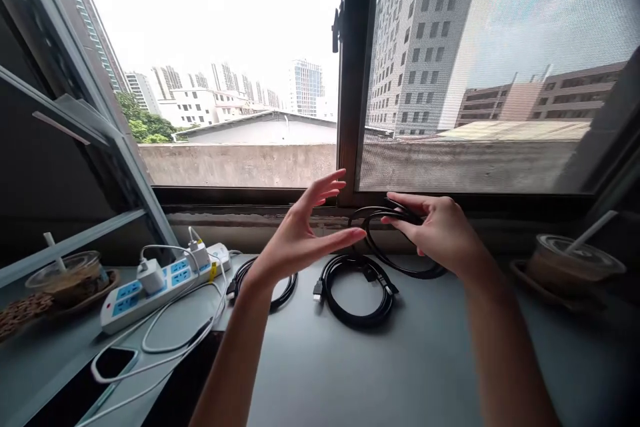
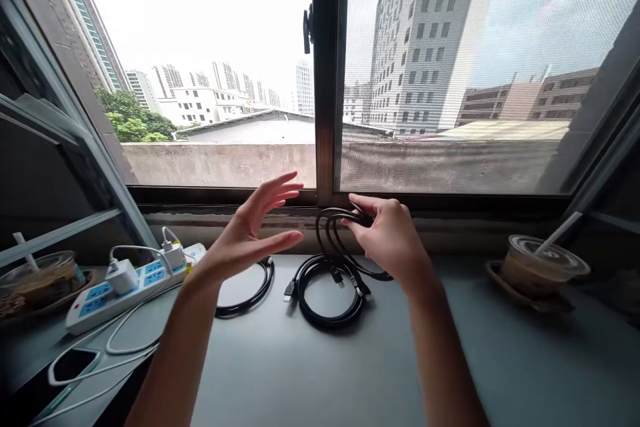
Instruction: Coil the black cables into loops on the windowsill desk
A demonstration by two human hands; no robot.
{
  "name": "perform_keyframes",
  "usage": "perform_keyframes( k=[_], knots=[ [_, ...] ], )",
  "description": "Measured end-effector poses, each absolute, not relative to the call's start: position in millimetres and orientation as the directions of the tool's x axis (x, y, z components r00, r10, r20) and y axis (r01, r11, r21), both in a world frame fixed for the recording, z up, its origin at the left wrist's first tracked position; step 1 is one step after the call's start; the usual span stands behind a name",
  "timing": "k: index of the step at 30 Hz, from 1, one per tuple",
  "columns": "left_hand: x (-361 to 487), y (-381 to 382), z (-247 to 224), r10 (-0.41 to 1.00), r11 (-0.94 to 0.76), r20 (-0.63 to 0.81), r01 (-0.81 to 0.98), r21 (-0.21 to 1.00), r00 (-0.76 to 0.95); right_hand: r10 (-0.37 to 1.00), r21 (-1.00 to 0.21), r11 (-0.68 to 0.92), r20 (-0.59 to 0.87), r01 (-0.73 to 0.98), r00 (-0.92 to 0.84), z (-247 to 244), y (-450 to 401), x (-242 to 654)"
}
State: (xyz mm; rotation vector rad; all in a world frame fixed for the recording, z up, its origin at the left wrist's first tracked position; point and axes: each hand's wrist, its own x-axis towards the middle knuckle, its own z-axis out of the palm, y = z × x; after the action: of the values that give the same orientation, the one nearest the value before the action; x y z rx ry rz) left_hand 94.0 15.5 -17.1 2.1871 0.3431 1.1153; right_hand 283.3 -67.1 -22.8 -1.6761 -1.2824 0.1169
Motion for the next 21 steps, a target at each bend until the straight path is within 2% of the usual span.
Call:
perform_keyframes(
  k=[4, 7, 11, 14, 16, 19, 21],
  knots=[
    [114, 21, -32, 0.416, -0.829, 0.662, -0.039, 0.558, 0.624, 0.811, -0.746, 0.282, 0.522, 0.604, 0.265, -15, -89, 255],
    [121, 24, -35, 0.474, -0.777, 0.679, -0.096, 0.622, 0.560, 0.761, -0.778, 0.377, 0.570, 0.503, 0.309, -10, -99, 248],
    [118, 17, -30, 0.665, -0.493, 0.556, -0.267, 0.828, 0.499, 0.663, -0.735, 0.471, 0.660, 0.488, 0.354, -13, -86, 258],
    [117, 6, -26, 0.765, -0.293, 0.472, -0.415, 0.861, 0.438, 0.640, -0.703, 0.478, 0.690, 0.527, 0.339, -20, -68, 263],
    [120, -1, -26, 0.785, -0.205, 0.452, -0.511, 0.835, 0.424, 0.657, -0.725, 0.480, 0.670, 0.494, 0.345, -24, -61, 259],
    [126, -6, -29, 0.783, -0.128, 0.454, -0.604, 0.786, 0.425, 0.726, -0.832, 0.466, 0.554, 0.300, 0.408, -26, -60, 251],
    [128, -4, -31, 0.764, -0.134, 0.469, -0.602, 0.787, 0.443, 0.765, -0.875, 0.449, 0.481, 0.181, 0.428, -25, -63, 251]
  ],
)
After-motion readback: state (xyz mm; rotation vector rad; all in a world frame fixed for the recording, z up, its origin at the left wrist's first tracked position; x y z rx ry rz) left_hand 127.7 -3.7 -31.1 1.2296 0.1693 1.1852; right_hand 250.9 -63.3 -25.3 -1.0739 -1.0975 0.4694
